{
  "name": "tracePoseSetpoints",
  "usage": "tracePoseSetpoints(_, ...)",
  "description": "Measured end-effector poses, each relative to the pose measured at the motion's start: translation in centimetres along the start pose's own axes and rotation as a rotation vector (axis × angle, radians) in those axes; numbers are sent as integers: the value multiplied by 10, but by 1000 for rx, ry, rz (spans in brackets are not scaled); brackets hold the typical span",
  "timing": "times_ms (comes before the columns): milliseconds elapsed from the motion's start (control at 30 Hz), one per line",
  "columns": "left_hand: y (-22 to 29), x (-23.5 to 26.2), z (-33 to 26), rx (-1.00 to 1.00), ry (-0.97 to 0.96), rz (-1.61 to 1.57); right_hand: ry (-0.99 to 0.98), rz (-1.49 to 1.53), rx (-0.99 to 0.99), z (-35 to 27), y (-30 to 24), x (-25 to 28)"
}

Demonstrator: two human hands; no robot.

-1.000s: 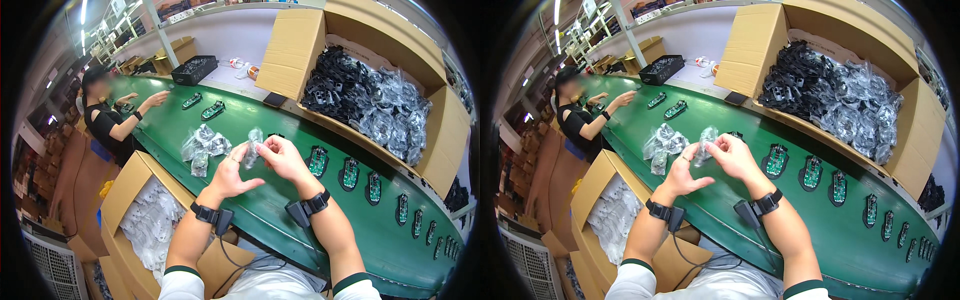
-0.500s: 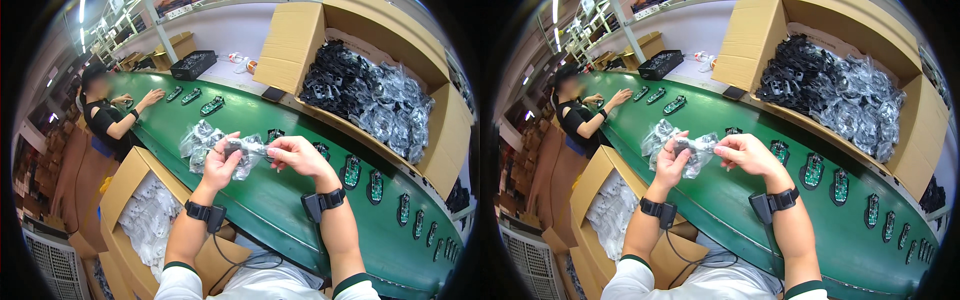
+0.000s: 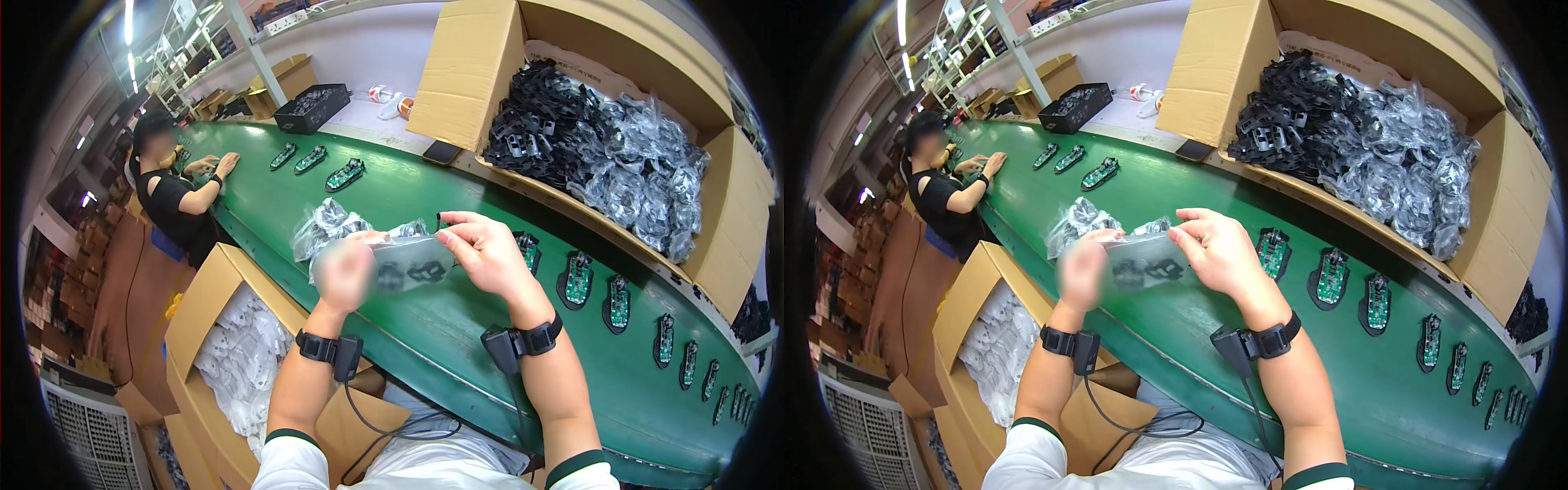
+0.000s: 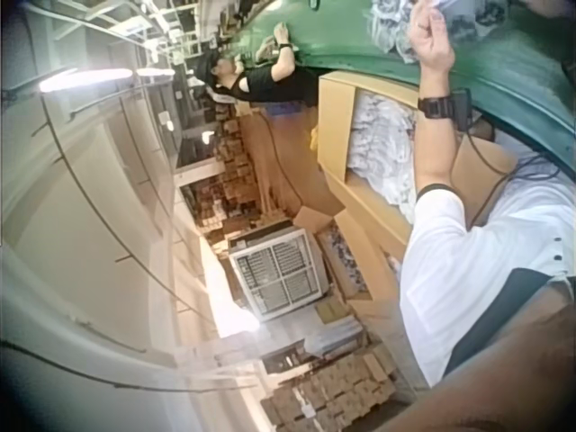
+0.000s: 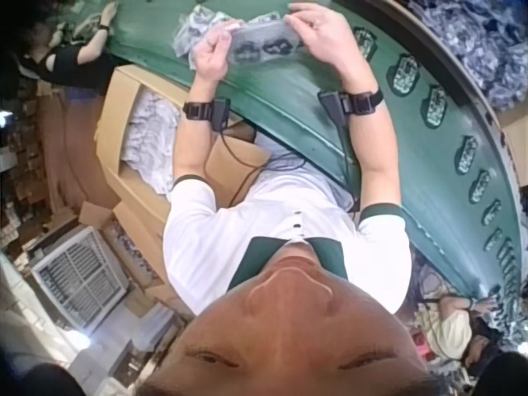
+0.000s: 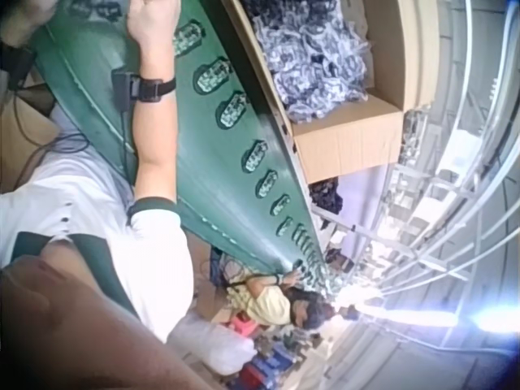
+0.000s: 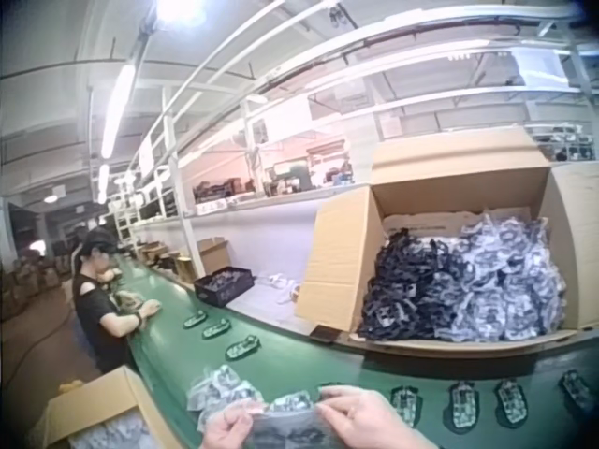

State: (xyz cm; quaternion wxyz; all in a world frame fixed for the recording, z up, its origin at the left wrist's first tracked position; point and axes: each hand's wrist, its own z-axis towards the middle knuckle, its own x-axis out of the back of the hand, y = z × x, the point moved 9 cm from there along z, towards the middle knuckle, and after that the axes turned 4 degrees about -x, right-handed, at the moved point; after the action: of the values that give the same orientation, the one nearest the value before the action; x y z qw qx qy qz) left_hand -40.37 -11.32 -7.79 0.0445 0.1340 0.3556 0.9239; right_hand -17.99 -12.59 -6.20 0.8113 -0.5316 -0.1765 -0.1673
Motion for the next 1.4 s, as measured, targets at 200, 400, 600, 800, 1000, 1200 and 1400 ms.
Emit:
tracePoseSetpoints(200, 23, -18, 41, 58, -102, 168, 319, 66, 96, -2, -9, 31)
tracePoseSetpoints(400, 11, -67, 50, -87, -41, -129, -59, 531, -195, -7, 3, -16)
tracePoseSetpoints(600, -60, -49, 23, 118, -509, 638, 376, 571, -87, -5, 19, 55)
tracePoseSetpoints(800, -74, -31, 31, 276, -295, 814, 249, 539, -4, 2, 40, 37)
tracePoseSetpoints(1000, -57, -67, 25, 394, -6, -419, 64, 414, -107, -8, 32, -8)
tracePoseSetpoints(1200, -46, -89, 14, 335, -73, -334, -247, 295, -187, -13, 34, -28)
tracePoseSetpoints(1400, -3, -97, 21, 80, -137, -165, -218, 679, -338, -20, 50, -26)
